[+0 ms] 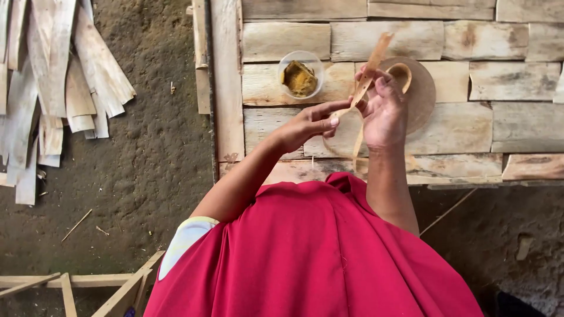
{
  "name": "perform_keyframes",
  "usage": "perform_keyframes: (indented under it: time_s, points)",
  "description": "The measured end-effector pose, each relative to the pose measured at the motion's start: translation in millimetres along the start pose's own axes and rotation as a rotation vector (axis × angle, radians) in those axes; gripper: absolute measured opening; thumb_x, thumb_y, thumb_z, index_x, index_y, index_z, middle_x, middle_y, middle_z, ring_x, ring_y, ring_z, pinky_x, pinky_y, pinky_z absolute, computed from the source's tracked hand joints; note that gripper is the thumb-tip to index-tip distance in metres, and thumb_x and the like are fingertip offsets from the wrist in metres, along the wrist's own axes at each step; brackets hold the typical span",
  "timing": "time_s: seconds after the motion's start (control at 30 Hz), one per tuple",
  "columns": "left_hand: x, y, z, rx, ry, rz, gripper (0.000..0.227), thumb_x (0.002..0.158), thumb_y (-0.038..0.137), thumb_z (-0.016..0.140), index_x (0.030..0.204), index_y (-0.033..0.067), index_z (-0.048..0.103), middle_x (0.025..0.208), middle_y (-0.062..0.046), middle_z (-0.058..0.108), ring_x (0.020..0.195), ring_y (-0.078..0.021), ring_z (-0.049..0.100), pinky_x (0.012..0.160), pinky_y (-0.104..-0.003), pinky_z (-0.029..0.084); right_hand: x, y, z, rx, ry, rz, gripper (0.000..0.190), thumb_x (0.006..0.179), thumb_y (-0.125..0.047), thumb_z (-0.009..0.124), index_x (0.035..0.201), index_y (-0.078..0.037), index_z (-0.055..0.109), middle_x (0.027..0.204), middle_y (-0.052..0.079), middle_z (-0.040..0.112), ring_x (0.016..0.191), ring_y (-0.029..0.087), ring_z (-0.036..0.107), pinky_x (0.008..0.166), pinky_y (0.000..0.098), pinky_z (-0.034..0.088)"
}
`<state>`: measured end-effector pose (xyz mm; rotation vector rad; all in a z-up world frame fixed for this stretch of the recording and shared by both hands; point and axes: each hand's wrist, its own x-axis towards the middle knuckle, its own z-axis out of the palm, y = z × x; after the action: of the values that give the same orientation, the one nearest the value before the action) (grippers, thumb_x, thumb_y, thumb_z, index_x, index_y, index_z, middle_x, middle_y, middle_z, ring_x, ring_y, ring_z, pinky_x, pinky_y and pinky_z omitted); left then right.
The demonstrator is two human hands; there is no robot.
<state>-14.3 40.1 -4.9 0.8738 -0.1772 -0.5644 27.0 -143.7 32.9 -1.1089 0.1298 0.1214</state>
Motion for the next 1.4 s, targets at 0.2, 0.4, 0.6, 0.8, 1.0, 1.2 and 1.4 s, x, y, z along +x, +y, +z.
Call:
perform_keyframes:
  time_s: [0.2,0.4,0.6,0.8,1.0,1.2,1.4]
  points:
    - [-42,18,-43,0.175,0.031,-0.235,0.028,0.099,0.030,0.065,0.108,0.0056,0.074,0.068,-0.007,0.068,0.059,-0.0091,0.060,0.058,-0.023,0.047,21,13,47,-0.003,-0.072,-0.045,0.021,0.089,-0.033,0.066,0.105,-0.021,0.072,0.107,-0.003,0.069,0.098,0.014,0.058,0.078,0.0313,0.048]
    - [-72,25,-112,0.264,0.220,-0.388,0.038,0.099,0.043,0.061,0.096,0.0077,0.075,0.054,-0.004,0.053,0.044,-0.0100,0.048,0.049,-0.026,0.052,82,60,4,-1.015,0.069,-0.687,0.021,0.103,-0.011,0.059,0.112,-0.006,0.077,0.129,0.012,0.051,0.124,0.029,0.047,0.106,0.0451,0.045]
    - [-52,25,-139,0.297,0.322,-0.463,0.036,0.099,0.038,0.066,0.088,0.0055,0.076,0.053,-0.004,0.054,0.044,-0.0104,0.045,0.048,-0.024,0.040,97,67,-9,-1.790,0.326,-0.257,0.075,0.094,0.006,0.076,0.159,-0.022,0.050,0.167,0.015,0.015,0.150,0.037,0.002,0.123,0.0635,0.011]
    - [-13,-8,-157,0.292,0.478,-0.351,0.035,0.092,0.038,0.069,0.083,0.0051,0.076,0.045,-0.010,0.051,0.032,-0.0138,0.046,0.039,-0.029,0.053,100,110,-28,-1.467,0.169,-0.811,0.050,0.080,0.004,0.059,0.128,-0.004,0.066,0.131,0.021,0.059,0.127,0.043,0.054,0.109,0.0517,0.042]
    - [15,-29,-174,0.334,0.573,-0.442,0.026,0.079,0.029,0.070,0.075,0.0043,0.077,0.043,-0.013,0.052,0.029,-0.0154,0.047,0.038,-0.034,0.054,50,143,39,-1.933,-0.746,-0.187,0.080,0.083,-0.027,0.059,0.159,-0.013,0.041,0.167,0.009,0.037,0.158,0.025,0.025,0.128,0.0611,0.010]
    - [14,-2,-152,0.334,0.634,-0.424,0.019,0.073,0.017,0.068,0.061,0.0018,0.071,0.040,-0.010,0.049,0.030,-0.0130,0.043,0.038,-0.030,0.049,59,144,39,-2.026,-0.817,-0.062,0.080,0.086,-0.019,0.061,0.162,-0.014,0.037,0.170,0.006,0.028,0.159,0.023,0.018,0.126,0.0655,-0.003]
    - [-9,94,-95,0.136,0.581,-0.065,0.029,0.087,0.024,0.064,0.072,0.0007,0.071,0.040,-0.010,0.047,0.030,-0.0131,0.045,0.037,-0.022,0.039,67,155,29,-2.010,-0.825,-0.131,0.076,0.088,-0.023,0.053,0.162,-0.012,0.037,0.170,0.011,0.031,0.159,0.029,0.019,0.124,0.0699,0.004]
